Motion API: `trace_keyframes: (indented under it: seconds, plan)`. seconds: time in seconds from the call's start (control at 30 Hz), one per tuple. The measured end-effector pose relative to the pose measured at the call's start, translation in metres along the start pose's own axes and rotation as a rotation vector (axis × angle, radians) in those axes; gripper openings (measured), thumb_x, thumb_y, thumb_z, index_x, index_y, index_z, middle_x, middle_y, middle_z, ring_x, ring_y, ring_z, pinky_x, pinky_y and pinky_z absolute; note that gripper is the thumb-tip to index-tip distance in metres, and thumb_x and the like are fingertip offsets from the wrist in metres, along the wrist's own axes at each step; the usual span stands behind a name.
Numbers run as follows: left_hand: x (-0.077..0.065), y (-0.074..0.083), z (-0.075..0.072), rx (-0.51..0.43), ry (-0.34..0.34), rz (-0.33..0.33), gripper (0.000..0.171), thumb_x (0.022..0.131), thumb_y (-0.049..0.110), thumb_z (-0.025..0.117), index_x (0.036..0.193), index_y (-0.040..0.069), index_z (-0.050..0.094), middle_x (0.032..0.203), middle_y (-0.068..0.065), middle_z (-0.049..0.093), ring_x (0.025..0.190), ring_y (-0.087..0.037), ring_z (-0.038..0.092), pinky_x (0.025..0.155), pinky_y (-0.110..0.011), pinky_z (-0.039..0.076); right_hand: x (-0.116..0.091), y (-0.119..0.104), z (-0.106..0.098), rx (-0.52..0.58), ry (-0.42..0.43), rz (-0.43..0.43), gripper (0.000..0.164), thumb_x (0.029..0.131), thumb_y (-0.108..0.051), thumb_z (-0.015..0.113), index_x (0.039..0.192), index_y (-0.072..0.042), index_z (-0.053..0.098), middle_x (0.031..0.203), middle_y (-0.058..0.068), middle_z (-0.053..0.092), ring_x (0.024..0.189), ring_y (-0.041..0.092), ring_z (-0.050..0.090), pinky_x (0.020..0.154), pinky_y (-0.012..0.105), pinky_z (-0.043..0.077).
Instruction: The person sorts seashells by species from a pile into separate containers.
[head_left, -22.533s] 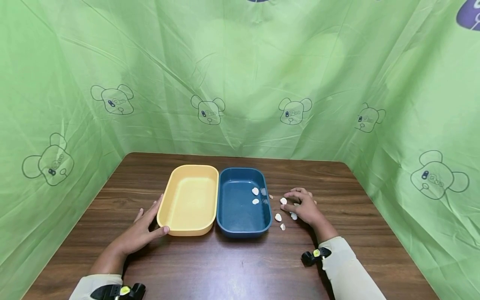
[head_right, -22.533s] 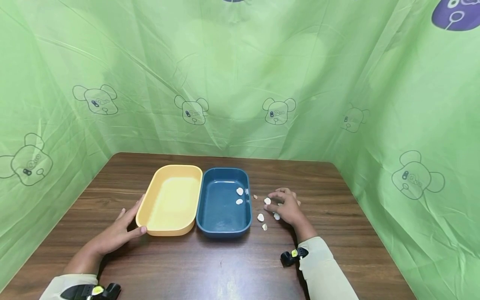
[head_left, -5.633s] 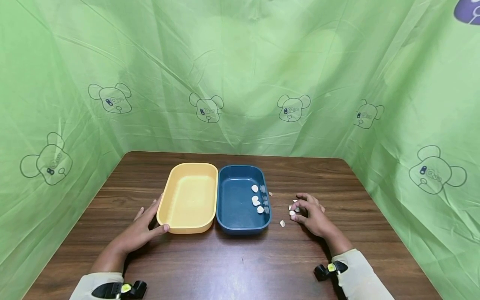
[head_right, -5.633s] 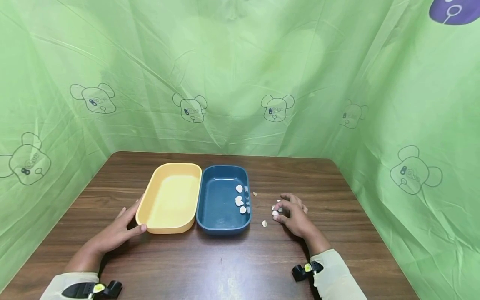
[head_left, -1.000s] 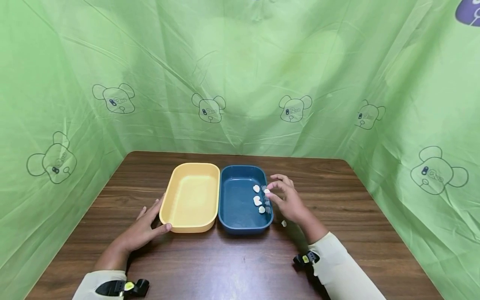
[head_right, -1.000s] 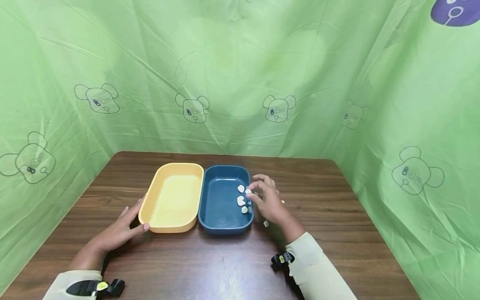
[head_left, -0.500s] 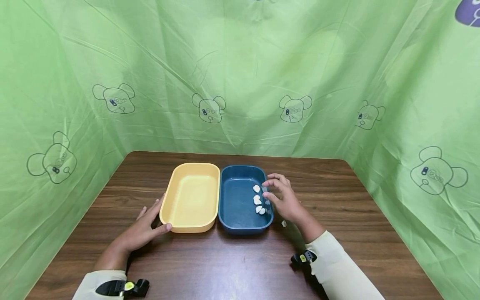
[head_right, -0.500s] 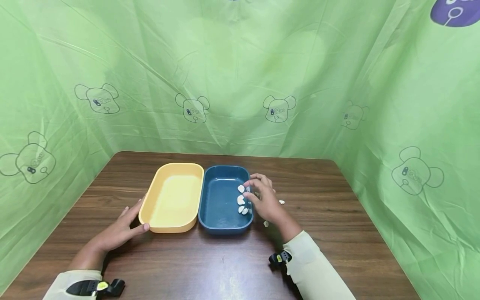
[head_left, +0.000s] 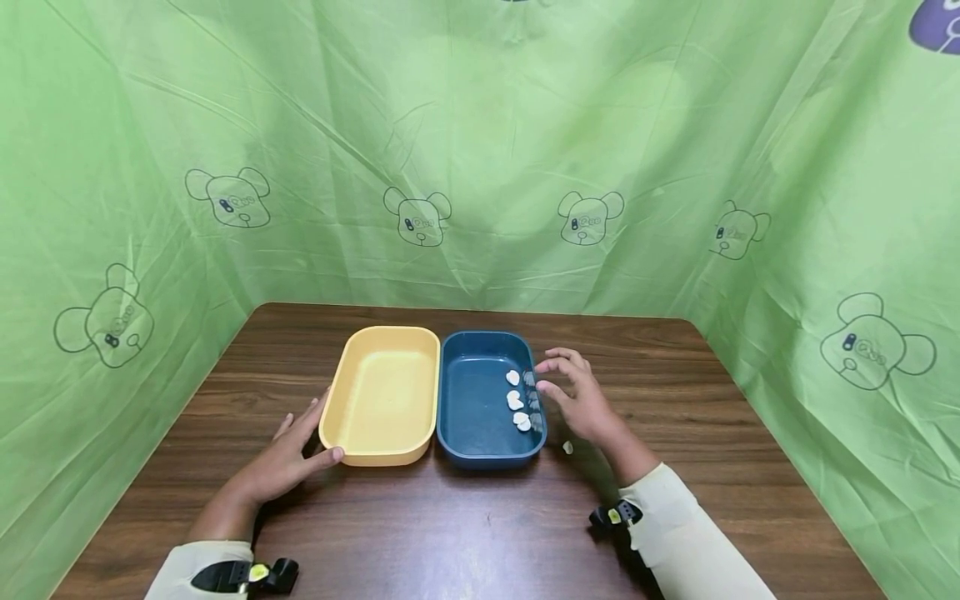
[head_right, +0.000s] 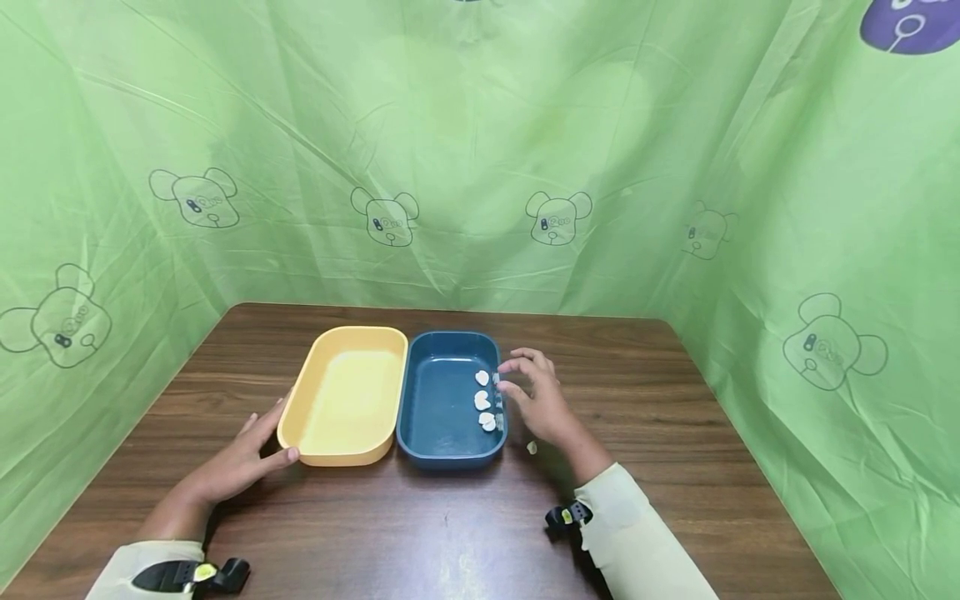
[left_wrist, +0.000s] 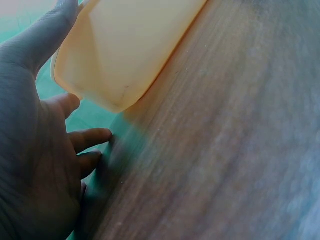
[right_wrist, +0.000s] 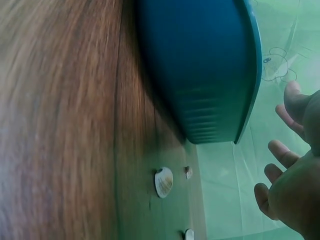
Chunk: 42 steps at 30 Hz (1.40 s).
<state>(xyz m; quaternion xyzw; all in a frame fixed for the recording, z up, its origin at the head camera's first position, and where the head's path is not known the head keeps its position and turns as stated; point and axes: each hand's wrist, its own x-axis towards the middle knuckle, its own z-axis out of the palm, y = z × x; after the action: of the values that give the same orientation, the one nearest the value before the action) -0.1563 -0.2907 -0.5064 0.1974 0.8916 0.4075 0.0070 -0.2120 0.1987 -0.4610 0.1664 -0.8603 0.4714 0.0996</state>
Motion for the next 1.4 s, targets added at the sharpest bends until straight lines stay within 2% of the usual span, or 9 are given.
trace_keyframes:
  seconds: [0.27,0.37,0.57,0.7,0.8,0.9,0.97,1.13,1.4]
  plan:
    - [0.001,0.001,-0.001,0.009,0.003,0.0,0.1,0.097,0.031,0.077,0.177,0.015,0.018,0.179,-0.031,0.02,0.159,-0.072,0.014,0.123,-0.088,-0.001,-0.003,0.006,-0.006,0.007,0.012,0.001,0.019,0.1,-0.005,0.075,0.119,-0.005,0.074,0.152,0.025,0.056,0.148,0.047,0.041,0.115,0.058,0.036]
    - [0.001,0.002,-0.001,0.006,0.003,0.003,0.1,0.097,0.031,0.077,0.177,0.015,0.018,0.179,-0.031,0.021,0.159,-0.072,0.014,0.122,-0.088,-0.001,-0.003,0.009,-0.009,0.008,0.015,0.016,0.019,0.101,-0.007,0.075,0.119,-0.004,0.074,0.153,0.023,0.056,0.148,0.047,0.041,0.111,0.06,0.039]
    - [0.001,0.001,-0.001,0.0,0.0,0.0,0.1,0.098,0.032,0.077,0.177,0.015,0.017,0.18,-0.03,0.02,0.159,-0.072,0.013,0.123,-0.087,-0.002,-0.007,0.014,-0.016,0.007,0.011,0.06,0.023,0.102,-0.008,0.074,0.123,-0.001,0.071,0.154,0.019,0.054,0.151,0.045,0.041,0.114,0.07,0.039]
    - [0.001,0.0,0.0,0.004,-0.002,-0.006,0.1,0.098,0.032,0.076,0.177,0.015,0.017,0.18,-0.03,0.019,0.159,-0.072,0.013,0.123,-0.087,-0.002,-0.011,0.017,-0.021,-0.01,0.018,0.069,0.025,0.103,-0.006,0.073,0.127,0.0,0.07,0.154,0.021,0.054,0.148,0.043,0.045,0.11,0.067,0.043]
    - [0.001,-0.001,0.0,0.007,-0.001,-0.006,0.099,0.099,0.032,0.076,0.177,0.015,0.017,0.18,-0.03,0.018,0.159,-0.072,0.013,0.123,-0.087,-0.001,-0.013,0.02,-0.023,-0.008,0.051,0.075,0.029,0.102,-0.004,0.074,0.129,0.003,0.069,0.145,0.023,0.057,0.133,0.04,0.053,0.101,0.05,0.049]
    - [0.001,0.0,0.001,0.005,-0.001,-0.005,0.099,0.099,0.032,0.075,0.177,0.015,0.016,0.18,-0.03,0.018,0.159,-0.072,0.012,0.123,-0.087,-0.002,-0.014,0.024,-0.026,0.001,0.099,0.075,0.029,0.101,-0.002,0.075,0.129,0.002,0.07,0.127,0.022,0.06,0.108,0.029,0.057,0.087,0.031,0.048]
    - [0.001,0.0,0.001,0.004,-0.002,-0.004,0.099,0.099,0.032,0.075,0.177,0.016,0.016,0.18,-0.03,0.018,0.159,-0.072,0.012,0.123,-0.087,-0.002,-0.015,0.025,-0.028,-0.002,0.127,0.061,0.027,0.1,-0.002,0.075,0.127,0.001,0.07,0.114,0.02,0.06,0.094,0.02,0.055,0.078,0.024,0.046]
    - [0.0,0.001,0.0,0.003,-0.001,0.0,0.099,0.098,0.032,0.076,0.177,0.016,0.018,0.18,-0.031,0.019,0.159,-0.072,0.013,0.123,-0.088,-0.002,-0.017,0.029,-0.035,0.017,0.134,0.033,0.027,0.101,0.0,0.074,0.128,0.003,0.069,0.094,0.012,0.057,0.077,0.007,0.049,0.067,0.022,0.043]
    - [0.0,0.001,-0.001,0.001,0.001,0.008,0.099,0.098,0.031,0.076,0.177,0.015,0.019,0.179,-0.032,0.02,0.158,-0.072,0.014,0.123,-0.088,-0.002,-0.017,0.039,-0.049,0.037,0.084,0.079,0.034,0.104,0.001,0.07,0.137,0.006,0.064,0.089,0.01,0.057,0.074,0.003,0.051,0.064,0.019,0.045]
